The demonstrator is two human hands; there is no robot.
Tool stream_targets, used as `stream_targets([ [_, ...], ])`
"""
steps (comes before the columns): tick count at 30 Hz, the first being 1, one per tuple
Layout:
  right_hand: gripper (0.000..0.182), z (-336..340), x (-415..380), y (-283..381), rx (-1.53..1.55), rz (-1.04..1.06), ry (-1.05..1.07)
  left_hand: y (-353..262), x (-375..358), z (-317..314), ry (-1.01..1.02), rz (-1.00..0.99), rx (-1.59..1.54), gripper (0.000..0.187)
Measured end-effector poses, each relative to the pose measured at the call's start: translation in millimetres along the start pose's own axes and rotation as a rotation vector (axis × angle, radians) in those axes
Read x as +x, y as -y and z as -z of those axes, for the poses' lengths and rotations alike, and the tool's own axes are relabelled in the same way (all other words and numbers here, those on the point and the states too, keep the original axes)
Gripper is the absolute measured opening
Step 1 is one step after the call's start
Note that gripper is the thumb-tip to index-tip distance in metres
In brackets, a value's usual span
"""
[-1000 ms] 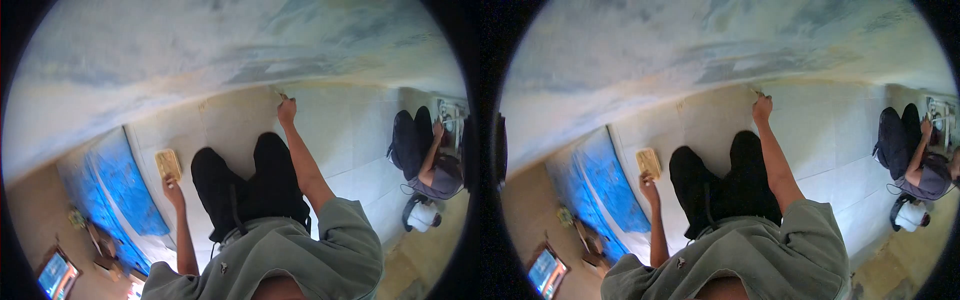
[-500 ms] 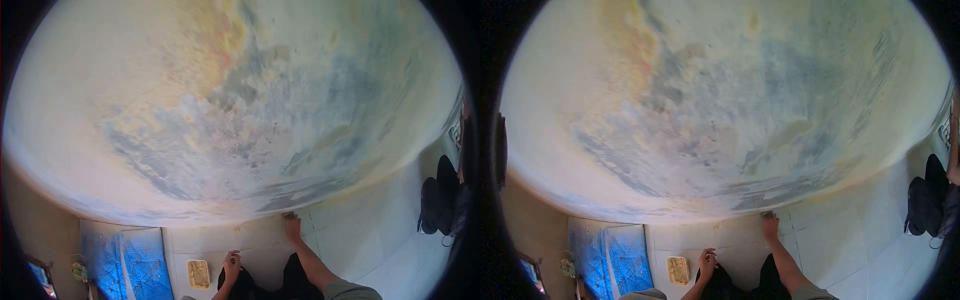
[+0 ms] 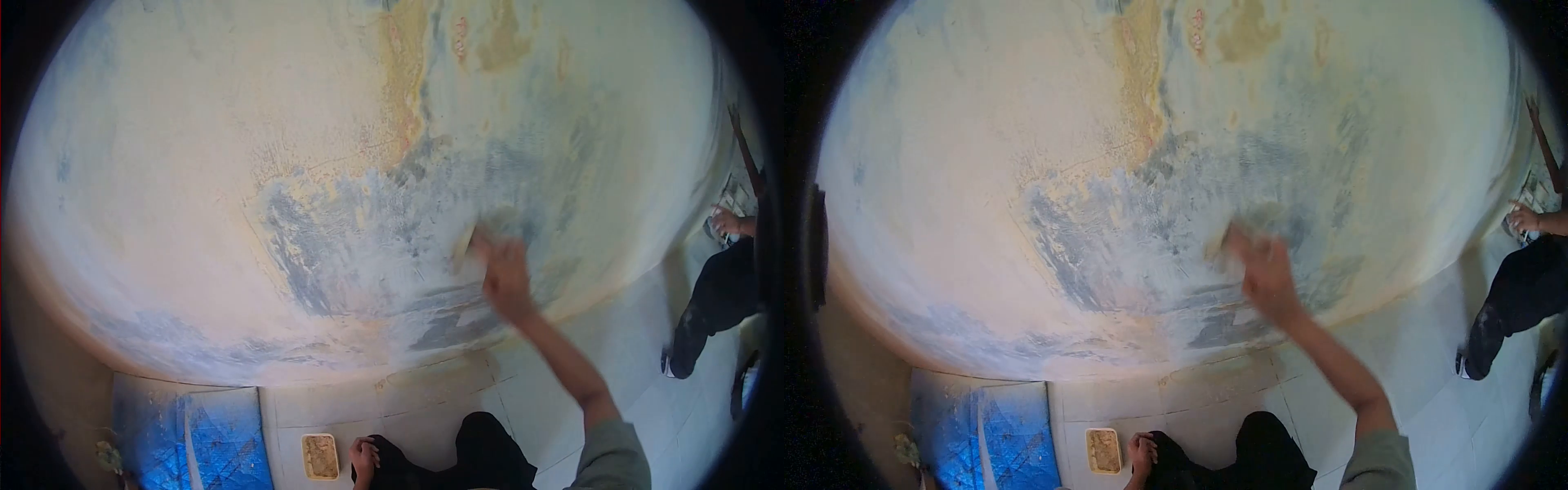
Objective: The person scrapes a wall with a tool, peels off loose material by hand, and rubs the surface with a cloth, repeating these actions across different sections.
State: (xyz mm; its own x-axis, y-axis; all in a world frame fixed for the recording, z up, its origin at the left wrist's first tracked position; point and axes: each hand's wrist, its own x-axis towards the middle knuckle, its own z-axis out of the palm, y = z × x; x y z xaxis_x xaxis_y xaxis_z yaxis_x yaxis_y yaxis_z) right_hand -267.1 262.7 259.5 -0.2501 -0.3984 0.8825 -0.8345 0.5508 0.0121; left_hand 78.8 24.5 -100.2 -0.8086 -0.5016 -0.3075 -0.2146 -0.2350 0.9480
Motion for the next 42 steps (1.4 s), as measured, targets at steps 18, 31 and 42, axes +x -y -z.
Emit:
stream_targets([
  [18, 0.059, 50.4, 187.5, -18.0, -0.428, 0.554, 0.372, 10.1, 25.5, -1.9, -0.267, -0.18, 0.367, 0.025],
  [31, 0.067, 54.7, 194.3, -30.0, -0.467, 0.284, 0.104, 26.3, 29.2, 0.4, -0.328, -0.209, 0.431, 0.023],
  [42, 0.054, 46.5, 187.1, -13.3, -0.537, 0.111, -0.188, 51.4, 45.3, -1.2, -0.405, -0.259, 0.553, 0.026],
])
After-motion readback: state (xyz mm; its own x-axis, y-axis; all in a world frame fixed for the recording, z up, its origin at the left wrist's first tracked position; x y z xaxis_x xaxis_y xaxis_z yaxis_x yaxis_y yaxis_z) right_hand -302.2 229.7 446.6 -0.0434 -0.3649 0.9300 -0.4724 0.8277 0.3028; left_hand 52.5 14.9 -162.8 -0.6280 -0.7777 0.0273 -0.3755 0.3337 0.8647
